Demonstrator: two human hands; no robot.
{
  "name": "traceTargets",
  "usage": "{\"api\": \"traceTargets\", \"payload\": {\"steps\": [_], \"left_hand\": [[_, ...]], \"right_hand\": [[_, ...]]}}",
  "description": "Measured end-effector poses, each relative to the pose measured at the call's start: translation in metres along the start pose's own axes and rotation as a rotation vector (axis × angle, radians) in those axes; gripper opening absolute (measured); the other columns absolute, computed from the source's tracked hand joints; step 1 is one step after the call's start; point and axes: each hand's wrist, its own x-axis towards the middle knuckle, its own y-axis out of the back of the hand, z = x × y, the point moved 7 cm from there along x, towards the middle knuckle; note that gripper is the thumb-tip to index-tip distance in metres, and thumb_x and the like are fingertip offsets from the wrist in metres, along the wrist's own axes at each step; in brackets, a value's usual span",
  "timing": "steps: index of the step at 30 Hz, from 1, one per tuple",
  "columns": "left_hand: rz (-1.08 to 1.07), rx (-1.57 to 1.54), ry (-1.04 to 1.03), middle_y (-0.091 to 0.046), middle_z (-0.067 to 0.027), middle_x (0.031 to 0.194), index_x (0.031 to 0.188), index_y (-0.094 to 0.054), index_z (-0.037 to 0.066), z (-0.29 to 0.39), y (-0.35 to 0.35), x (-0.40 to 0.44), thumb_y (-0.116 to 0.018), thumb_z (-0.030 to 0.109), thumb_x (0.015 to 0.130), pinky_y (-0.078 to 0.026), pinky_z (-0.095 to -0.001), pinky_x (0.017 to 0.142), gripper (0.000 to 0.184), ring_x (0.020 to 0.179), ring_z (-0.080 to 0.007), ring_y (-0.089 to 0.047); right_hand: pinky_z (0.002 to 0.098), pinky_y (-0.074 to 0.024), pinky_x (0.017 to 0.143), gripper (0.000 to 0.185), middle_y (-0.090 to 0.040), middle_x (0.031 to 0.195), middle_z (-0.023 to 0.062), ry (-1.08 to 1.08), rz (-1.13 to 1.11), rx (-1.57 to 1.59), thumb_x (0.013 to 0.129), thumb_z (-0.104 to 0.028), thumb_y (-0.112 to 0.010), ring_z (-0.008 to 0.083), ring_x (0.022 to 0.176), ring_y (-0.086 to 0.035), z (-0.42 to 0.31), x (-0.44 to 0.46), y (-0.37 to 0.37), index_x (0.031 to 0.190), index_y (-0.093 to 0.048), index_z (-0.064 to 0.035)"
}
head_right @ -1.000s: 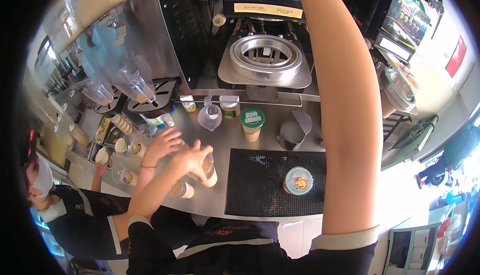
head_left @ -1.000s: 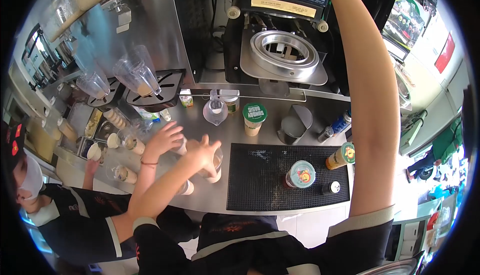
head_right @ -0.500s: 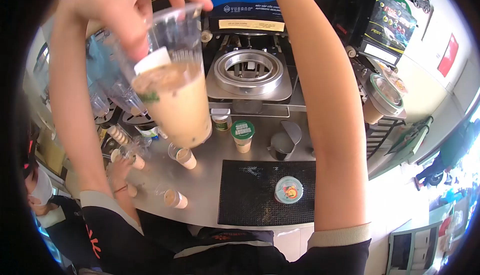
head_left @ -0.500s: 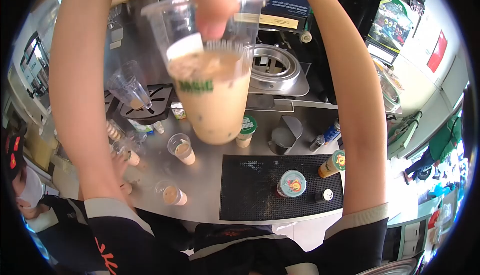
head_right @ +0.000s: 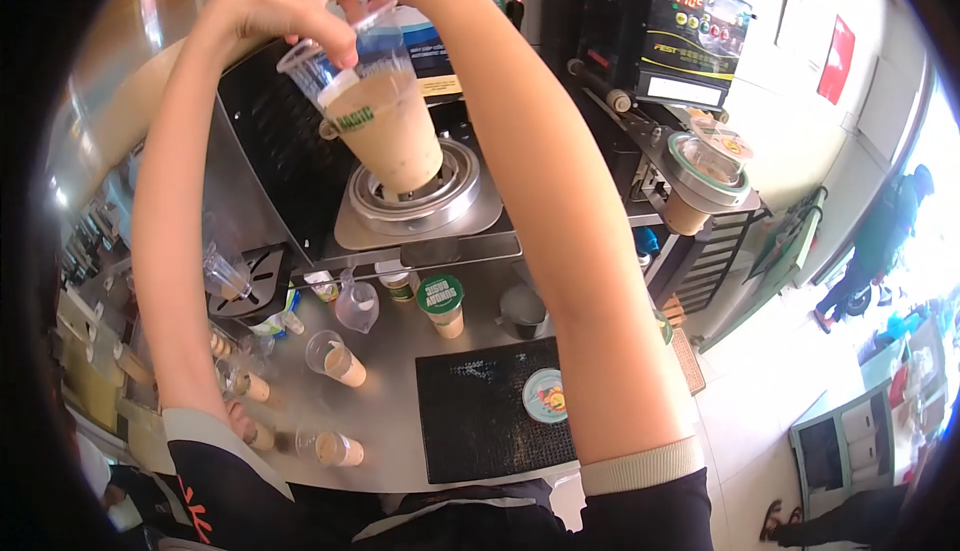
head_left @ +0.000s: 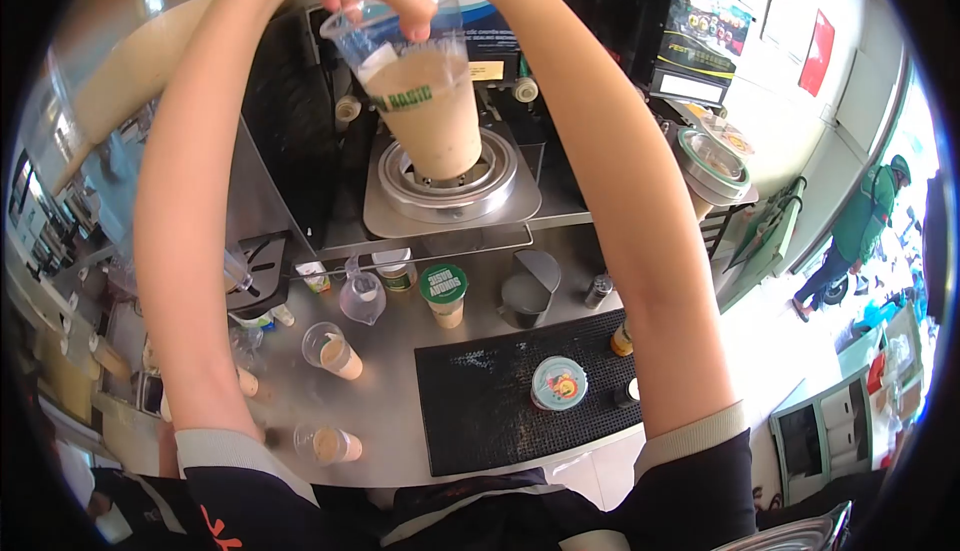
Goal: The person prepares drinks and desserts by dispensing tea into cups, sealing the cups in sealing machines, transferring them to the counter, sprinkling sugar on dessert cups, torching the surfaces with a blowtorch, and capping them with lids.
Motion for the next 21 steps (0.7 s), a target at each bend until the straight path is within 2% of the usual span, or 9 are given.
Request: {"api": "traceTargets", "payload": {"steps": [3,4,7,9,12,14,18,21], "left_hand": [[-0.073,0.09,0.053,-0.056,-0.0094,0.096,0.116,-0.044,0.007,0.003,-0.02,0.008,-0.068,0.033,0.048,-0.042,-0.0276,0.06,0.076,0.078,-0.0187,-0.056],[-0.072,0.087,0.011,-0.056,-0.0109,0.097,0.116,-0.044,0.008,0.0,-0.027,0.014,-0.069,0.035,0.048,-0.044,-0.0293,0.063,0.077,0.08,-0.0203,-0.056],[-0.113,0.134,0.008,-0.055,-0.0122,0.099,0.116,-0.044,0.009,0.007,-0.044,0.018,-0.071,0.037,0.048,-0.044,-0.03,0.066,0.078,0.082,-0.0211,-0.056],[-0.213,0.1,0.074,-0.054,-0.0125,0.102,0.117,-0.043,0.01,0.01,-0.059,0.016,-0.073,0.038,0.048,-0.043,-0.029,0.071,0.08,0.085,-0.0223,-0.055],[-0.236,0.131,0.089,-0.053,-0.0124,0.105,0.119,-0.042,0.01,0.012,-0.073,0.017,-0.074,0.039,0.049,-0.042,-0.0282,0.075,0.082,0.09,-0.0232,-0.054],[-0.301,0.049,-0.012,-0.052,-0.0142,0.105,0.119,-0.041,0.007,0.01,-0.087,0.026,-0.077,0.039,0.051,-0.042,-0.0297,0.078,0.083,0.094,-0.0234,-0.052],[-0.412,0.006,-0.068,-0.053,-0.0149,0.104,0.118,-0.042,0.002,0.018,-0.107,0.031,-0.077,0.034,0.053,-0.041,-0.0285,0.08,0.08,0.092,-0.02,-0.052],[-0.332,-0.127,-0.209,-0.055,-0.0157,0.104,0.116,-0.045,0.0,0.019,-0.117,0.034,-0.077,0.031,0.054,-0.041,-0.0286,0.082,0.076,0.094,-0.0191,-0.051]], "right_hand": [[0.0603,-0.0267,0.092,0.069,-0.051,0.107,0.005,-0.007,0.015,0.067,0.053,-0.044,-0.074,0.0216,0.109,-0.044,0.0,0.0,0.003,0.108,-0.048,-0.0125],[0.0603,-0.0267,0.092,0.069,-0.051,0.107,0.005,-0.012,0.015,0.062,0.053,-0.044,-0.074,0.0216,0.109,-0.044,0.002,-0.001,0.005,0.108,-0.048,-0.0125],[0.0609,-0.025,0.093,0.079,-0.05,0.11,0.0068,-0.016,-0.08,0.079,0.046,-0.047,-0.076,0.0224,0.111,-0.042,0.001,-0.003,0.006,0.11,-0.047,-0.0106],[0.061,-0.0248,0.093,0.079,-0.05,0.11,0.007,-0.02,-0.088,0.078,0.046,-0.047,-0.076,0.0225,0.111,-0.042,0.0,-0.004,0.006,0.11,-0.047,-0.0105],[0.0609,-0.0246,0.093,0.079,-0.05,0.11,0.0073,-0.02,-0.096,0.088,0.046,-0.046,-0.076,0.0226,0.111,-0.042,-0.001,-0.005,0.006,0.11,-0.047,-0.0103],[0.0606,-0.0242,0.094,0.079,-0.049,0.111,0.0069,-0.021,-0.099,0.104,0.046,-0.046,-0.076,0.0226,0.112,-0.041,0.0,-0.005,0.007,0.111,-0.046,-0.0107],[0.061,-0.0235,0.094,0.081,-0.047,0.115,0.0069,-0.021,-0.082,0.08,0.049,-0.046,-0.075,0.0224,0.115,-0.039,-0.001,-0.004,-0.003,0.115,-0.044,-0.0105],[0.0613,-0.0234,0.094,0.081,-0.045,0.118,0.0076,-0.027,-0.066,0.049,0.051,-0.046,-0.074,0.0227,0.116,-0.037,-0.003,0.0,-0.015,0.117,-0.042,-0.0098]]}}
